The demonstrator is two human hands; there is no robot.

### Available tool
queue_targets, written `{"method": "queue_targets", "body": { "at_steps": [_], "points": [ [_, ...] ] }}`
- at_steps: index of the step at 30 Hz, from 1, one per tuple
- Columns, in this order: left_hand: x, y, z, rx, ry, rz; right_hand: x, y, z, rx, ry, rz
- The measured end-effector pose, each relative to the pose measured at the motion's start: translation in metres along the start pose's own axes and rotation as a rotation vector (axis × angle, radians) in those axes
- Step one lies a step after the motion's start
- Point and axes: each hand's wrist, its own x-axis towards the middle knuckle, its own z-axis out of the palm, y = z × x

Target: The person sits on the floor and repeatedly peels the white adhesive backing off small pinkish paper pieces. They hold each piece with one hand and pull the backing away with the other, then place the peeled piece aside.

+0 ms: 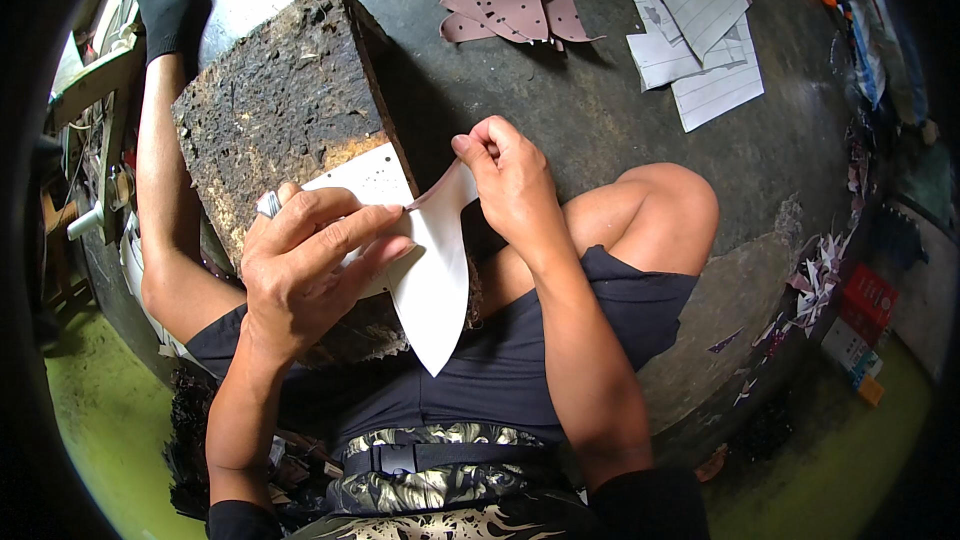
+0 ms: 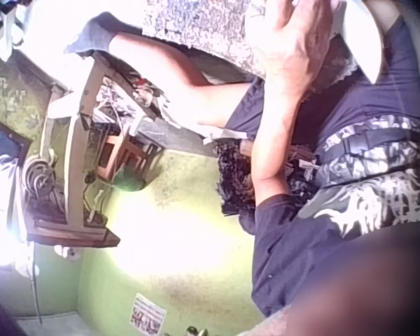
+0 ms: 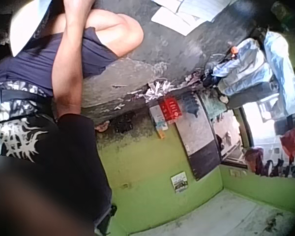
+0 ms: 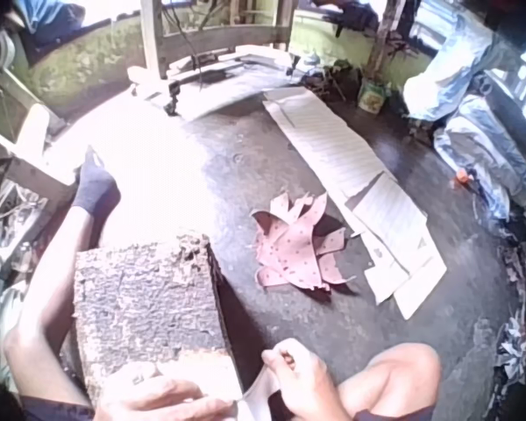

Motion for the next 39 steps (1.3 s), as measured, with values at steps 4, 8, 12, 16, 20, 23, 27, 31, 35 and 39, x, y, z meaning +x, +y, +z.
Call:
{"method": "queue_targets", "body": {
  "at_steps": [4,8,12,16,20,23,27,31,35,39],
  "points": [
    [0.000,-0.001,0.001,-0.011,0.003,0.000,0.002,0.000,0.000,-0.034,0.004,-0.005],
    [0.001,-0.001,0.001,0.008,0.001,0.015,0.003,0.001,0.001,-0.048,0.009,-0.021],
    [0.002,-0.002,0.002,0.004,0.029,0.043,0.004,0.004,0.000,-0.066,0.017,-0.018],
    [0.000,-0.002,0.003,0.020,0.044,0.054,0.005,0.008,-0.001,-0.071,0.027,0.006],
    [0.000,-0.001,0.004,0.039,0.051,0.069,0.006,0.011,-0.001,-0.052,0.056,0.072],
    [0.001,0.001,0.003,0.065,0.031,0.060,0.005,0.007,-0.007,0.375,0.097,0.335],
    [0.000,0.002,0.005,0.084,0.047,0.063,-0.015,-0.016,-0.029,1.525,0.059,0.504],
    [-0.004,0.004,0.003,0.097,0.028,0.040,-0.061,-0.052,-0.020,1.332,0.081,0.285],
    [0.000,0.008,0.005,0.124,0.015,0.021,-0.079,-0.070,-0.003,1.026,0.071,0.088],
    [-0.001,0.010,0.010,0.154,-0.003,0.001,-0.066,-0.064,0.004,0.930,0.180,0.062]
  ]
}}
